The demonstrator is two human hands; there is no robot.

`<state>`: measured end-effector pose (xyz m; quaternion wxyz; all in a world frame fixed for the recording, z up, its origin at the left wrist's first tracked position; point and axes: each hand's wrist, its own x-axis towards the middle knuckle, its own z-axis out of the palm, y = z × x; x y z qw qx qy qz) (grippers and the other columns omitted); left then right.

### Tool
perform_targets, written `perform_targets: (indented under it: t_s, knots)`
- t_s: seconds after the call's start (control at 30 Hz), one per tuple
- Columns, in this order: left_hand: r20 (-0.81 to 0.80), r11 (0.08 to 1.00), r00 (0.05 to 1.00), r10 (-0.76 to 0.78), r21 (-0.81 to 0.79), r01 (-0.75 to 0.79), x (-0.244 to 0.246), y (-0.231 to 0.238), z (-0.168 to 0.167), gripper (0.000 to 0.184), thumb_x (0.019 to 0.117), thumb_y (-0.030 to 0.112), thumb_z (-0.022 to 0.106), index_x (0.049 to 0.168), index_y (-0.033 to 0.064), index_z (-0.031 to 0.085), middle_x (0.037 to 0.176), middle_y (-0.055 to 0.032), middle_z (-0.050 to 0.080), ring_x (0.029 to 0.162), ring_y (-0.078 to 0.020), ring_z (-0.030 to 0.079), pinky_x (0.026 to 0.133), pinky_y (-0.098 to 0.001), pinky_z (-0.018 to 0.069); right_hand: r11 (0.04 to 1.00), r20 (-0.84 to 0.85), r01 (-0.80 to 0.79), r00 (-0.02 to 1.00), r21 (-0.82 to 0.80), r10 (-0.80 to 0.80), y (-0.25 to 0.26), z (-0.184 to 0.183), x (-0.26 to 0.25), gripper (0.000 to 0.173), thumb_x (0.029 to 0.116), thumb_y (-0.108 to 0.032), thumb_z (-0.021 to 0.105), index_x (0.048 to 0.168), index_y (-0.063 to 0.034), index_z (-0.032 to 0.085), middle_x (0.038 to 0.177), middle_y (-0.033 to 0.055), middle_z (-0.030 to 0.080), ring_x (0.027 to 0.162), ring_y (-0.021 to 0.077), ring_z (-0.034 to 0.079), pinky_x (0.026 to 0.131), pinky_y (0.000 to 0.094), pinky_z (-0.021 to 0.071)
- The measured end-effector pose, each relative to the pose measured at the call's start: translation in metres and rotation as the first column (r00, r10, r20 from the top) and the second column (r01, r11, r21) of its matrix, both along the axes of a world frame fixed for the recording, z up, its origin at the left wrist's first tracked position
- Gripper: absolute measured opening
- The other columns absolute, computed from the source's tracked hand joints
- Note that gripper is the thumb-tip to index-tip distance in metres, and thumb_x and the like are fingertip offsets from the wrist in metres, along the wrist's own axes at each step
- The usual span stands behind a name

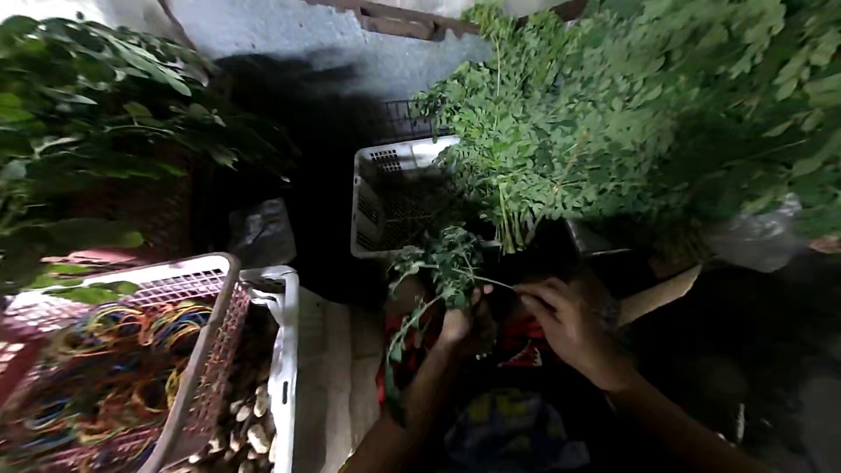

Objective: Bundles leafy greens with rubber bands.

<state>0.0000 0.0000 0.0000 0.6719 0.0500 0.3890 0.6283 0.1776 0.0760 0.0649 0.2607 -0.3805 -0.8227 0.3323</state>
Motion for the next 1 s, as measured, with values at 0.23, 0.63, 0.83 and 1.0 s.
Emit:
perform_targets:
  t_s: [0.23, 0.63, 0.83, 1.0]
  knots:
    - [0.083, 1.0, 0.996, 0.018, 0.021, -0.02, 0.01, 0.004, 0.013, 0.028, 0.1132, 0.028, 0.035, 0.12, 0.0148, 0.059, 0.077, 0.0024, 0.06, 0.056, -0.0078, 0.055, 0.052, -0.0225, 0.0497, 0.993, -0.023, 0.094, 0.995, -0.066, -0.096, 0.005, 0.025, -0.01, 0.025, 0.1034, -0.024, 0.061, 0.117, -0.0074, 0.074, 0.107, 0.0047, 0.074, 0.08, 0.006, 0.072, 0.073, 0.0244, 0.0632]
    - [0.006, 0.988, 0.988, 0.157, -0.008, -0.157, 0.013, 0.01, 0.022, 0.039, 0.114, 0.019, 0.029, 0.137, -0.0025, 0.052, 0.108, -0.0138, 0.074, 0.093, -0.0227, 0.074, 0.085, -0.0383, 0.0608, 0.817, 0.244, 0.029, 0.96, -0.577, 0.138, -0.032, 0.013, -0.013, 0.028, 0.1078, -0.023, 0.052, 0.127, -0.0053, 0.063, 0.086, 0.0079, 0.07, 0.062, 0.0155, 0.067, 0.061, 0.0351, 0.0606]
    - [0.102, 0.971, 0.973, 0.205, -0.149, -0.189, -0.004, 0.018, 0.031, 0.036, 0.1118, 0.014, 0.02, 0.119, 0.0002, 0.053, 0.095, -0.0123, 0.068, 0.079, -0.0214, 0.069, 0.074, -0.0373, 0.0601, 0.829, 0.269, 0.003, 0.947, -0.56, 0.177, -0.034, 0.008, -0.007, 0.028, 0.1084, -0.023, 0.051, 0.128, -0.0066, 0.063, 0.086, 0.0071, 0.069, 0.061, 0.0144, 0.066, 0.061, 0.0336, 0.0595]
    - [0.19, 0.983, 0.97, 0.154, -0.133, -0.13, -0.006, 0.032, 0.019, 0.039, 0.114, 0.029, 0.027, 0.113, 0.0064, 0.058, 0.063, 0.001, 0.05, 0.051, -0.0132, 0.053, 0.059, -0.0319, 0.0569, 0.808, 0.263, 0.011, 0.948, -0.588, 0.178, -0.033, 0.01, -0.003, 0.028, 0.1086, -0.025, 0.05, 0.128, -0.0081, 0.063, 0.086, 0.0064, 0.068, 0.062, 0.0139, 0.066, 0.062, 0.0329, 0.0592]
